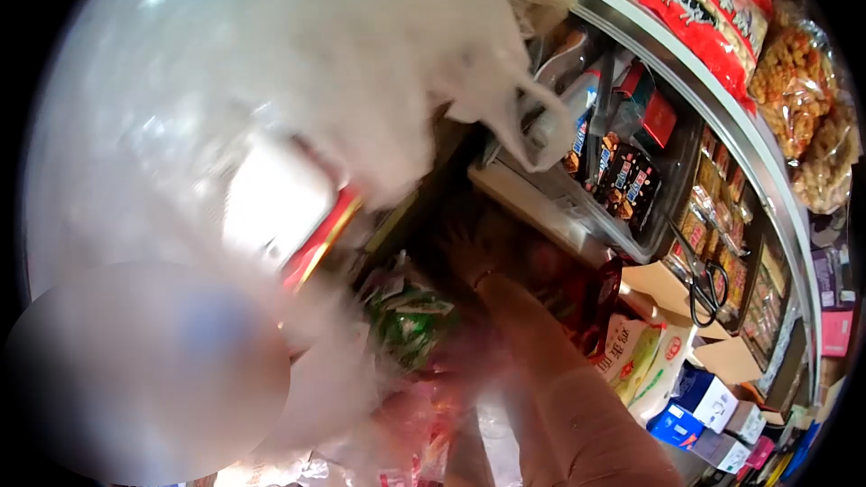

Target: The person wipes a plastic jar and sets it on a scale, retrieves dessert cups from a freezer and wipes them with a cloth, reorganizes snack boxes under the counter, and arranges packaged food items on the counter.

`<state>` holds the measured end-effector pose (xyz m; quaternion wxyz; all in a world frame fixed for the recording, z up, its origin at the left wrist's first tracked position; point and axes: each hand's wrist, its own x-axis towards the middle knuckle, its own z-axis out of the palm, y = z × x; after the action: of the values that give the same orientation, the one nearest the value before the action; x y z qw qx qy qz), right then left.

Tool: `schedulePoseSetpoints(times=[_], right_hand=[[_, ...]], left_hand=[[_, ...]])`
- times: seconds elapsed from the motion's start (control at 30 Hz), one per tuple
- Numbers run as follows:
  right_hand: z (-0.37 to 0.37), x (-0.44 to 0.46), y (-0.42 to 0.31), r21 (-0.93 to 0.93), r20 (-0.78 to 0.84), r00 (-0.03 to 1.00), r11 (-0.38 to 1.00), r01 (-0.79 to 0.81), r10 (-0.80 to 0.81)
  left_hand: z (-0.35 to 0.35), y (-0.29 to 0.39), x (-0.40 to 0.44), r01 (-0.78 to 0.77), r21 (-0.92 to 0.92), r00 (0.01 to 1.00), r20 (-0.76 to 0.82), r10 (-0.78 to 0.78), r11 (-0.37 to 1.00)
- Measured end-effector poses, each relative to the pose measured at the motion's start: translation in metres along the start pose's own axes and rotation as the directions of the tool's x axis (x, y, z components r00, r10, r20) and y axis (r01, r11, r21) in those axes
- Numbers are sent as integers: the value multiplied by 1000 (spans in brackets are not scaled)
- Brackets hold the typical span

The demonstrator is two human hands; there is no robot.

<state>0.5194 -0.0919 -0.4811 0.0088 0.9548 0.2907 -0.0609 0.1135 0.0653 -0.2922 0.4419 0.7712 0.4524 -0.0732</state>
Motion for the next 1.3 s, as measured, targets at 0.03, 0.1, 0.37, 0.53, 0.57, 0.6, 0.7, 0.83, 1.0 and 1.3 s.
schedulePoseSetpoints(times=[0.03,0.1,0.37,0.53,0.57,0.6,0.7,0.83,1.0,1.3], right_hand=[[8,-2,8,4,-1,999,999,39,-39],[-9,-4,22,24,1,997,996,80,-80],[11,-40,63,382,34,993,917,-114,109],[16,-92,51,371,-98,966,892,257,-238],[4,-86,70,237,-72,914,883,405,-400],[9,-76,82,241,-65,917,885,398,-395],[26,-67,85,238,-7,1000,971,-14,16],[18,-99,68,114,35,994,988,103,-107],[-11,-113,67,318,301,916,934,164,-264],[48,3,-6,344,-107,957,893,289,-269]], left_hand=[[6,5,4,11,15,1000,0,-11,1000],[13,12,8,28,41,1000,-2,-28,999],[21,32,7,63,108,998,-10,-62,992],[23,41,4,64,126,998,-9,-63,990],[24,41,5,62,126,998,-6,-62,990],[23,41,3,63,132,998,-4,-63,989],[21,39,0,57,142,998,0,-57,988],[16,34,-4,46,132,999,3,-47,990],[9,22,-9,59,101,998,-1,-59,993],[2,8,-10,109,122,994,-26,-106,987]])
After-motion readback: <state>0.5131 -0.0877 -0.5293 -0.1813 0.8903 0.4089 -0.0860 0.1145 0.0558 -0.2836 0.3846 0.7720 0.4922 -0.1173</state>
